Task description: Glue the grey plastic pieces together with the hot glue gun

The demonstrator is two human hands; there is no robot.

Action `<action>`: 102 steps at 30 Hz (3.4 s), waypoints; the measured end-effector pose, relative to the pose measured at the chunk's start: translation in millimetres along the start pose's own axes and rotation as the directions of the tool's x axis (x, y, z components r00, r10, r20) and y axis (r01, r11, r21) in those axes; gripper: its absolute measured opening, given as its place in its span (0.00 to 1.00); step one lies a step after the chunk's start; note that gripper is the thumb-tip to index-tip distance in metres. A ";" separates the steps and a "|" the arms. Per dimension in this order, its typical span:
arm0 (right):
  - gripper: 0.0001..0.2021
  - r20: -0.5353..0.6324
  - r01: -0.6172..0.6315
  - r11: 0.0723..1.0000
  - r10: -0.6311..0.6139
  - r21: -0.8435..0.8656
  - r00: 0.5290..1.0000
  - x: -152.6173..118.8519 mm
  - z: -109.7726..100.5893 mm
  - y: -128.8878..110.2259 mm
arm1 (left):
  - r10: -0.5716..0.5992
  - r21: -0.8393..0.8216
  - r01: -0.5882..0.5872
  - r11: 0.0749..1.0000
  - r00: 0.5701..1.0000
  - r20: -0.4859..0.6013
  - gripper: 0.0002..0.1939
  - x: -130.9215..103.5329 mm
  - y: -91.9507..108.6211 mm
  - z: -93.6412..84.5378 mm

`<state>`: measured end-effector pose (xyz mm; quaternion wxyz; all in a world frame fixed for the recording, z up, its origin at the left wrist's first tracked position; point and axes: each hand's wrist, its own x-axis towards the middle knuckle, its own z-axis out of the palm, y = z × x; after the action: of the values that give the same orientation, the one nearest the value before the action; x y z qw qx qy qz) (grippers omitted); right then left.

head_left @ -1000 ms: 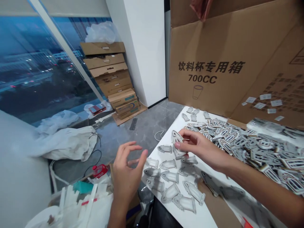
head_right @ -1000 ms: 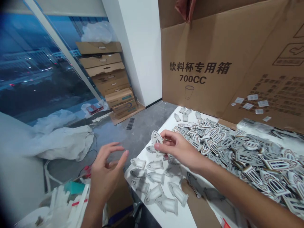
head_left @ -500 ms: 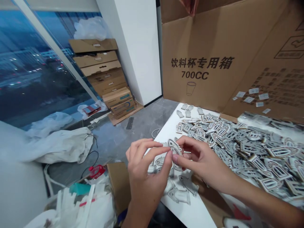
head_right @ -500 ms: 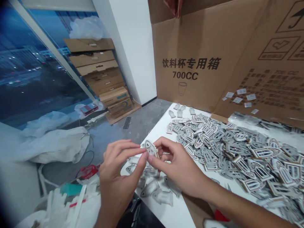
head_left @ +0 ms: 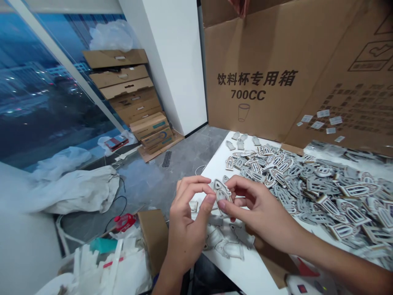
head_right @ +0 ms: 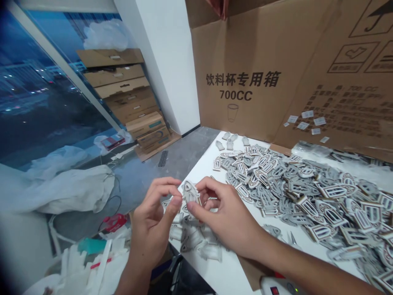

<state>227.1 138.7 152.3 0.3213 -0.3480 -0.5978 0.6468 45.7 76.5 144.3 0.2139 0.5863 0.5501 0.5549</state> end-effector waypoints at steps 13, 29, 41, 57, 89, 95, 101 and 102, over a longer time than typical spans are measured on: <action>0.15 -0.041 -0.011 1.000 0.011 0.005 0.999 -3.5 -1.0 -1.0 | 0.031 0.274 0.014 0.962 0.987 -0.160 0.04 0.6 -13.8 -21.9; 0.21 -0.052 -0.040 0.989 0.048 0.144 0.998 5.0 -3.3 -7.8 | 0.125 0.456 0.009 0.890 0.957 -0.262 0.06 -7.6 -18.6 -44.9; 0.15 0.050 -0.130 0.954 0.121 0.271 0.991 1.1 0.9 -11.3 | 0.286 0.310 -0.293 0.904 0.956 0.068 0.16 -23.0 13.1 -20.9; 0.09 0.093 -0.087 0.938 0.060 0.335 0.994 1.2 0.6 -11.1 | 0.270 0.310 -0.280 0.908 0.960 0.076 0.13 -22.8 14.1 -18.7; 0.11 -0.083 0.033 0.993 -0.024 0.115 0.996 -9.1 4.6 -11.0 | 0.092 0.289 -0.073 0.955 0.995 -0.051 0.05 -2.7 25.2 -15.7; 0.07 -0.054 0.039 0.990 -0.032 0.133 0.998 -9.7 3.5 -13.3 | 0.252 0.292 -0.247 0.924 0.968 0.021 0.09 -1.5 27.0 -18.8; 0.09 -0.096 0.062 0.993 -0.053 0.097 0.994 -10.6 5.1 -10.2 | 0.352 0.426 -0.384 0.819 0.923 0.156 0.11 0.7 21.4 -21.3; 0.09 -0.104 0.068 0.995 -0.060 0.078 0.993 -10.5 5.5 -9.7 | 0.383 0.470 -0.426 0.773 0.904 0.190 0.11 1.0 20.1 -22.0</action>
<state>228.3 127.7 162.8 0.3858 -0.3475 -0.5646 0.6416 34.2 63.4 168.5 -0.0472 0.7482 0.5264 0.4010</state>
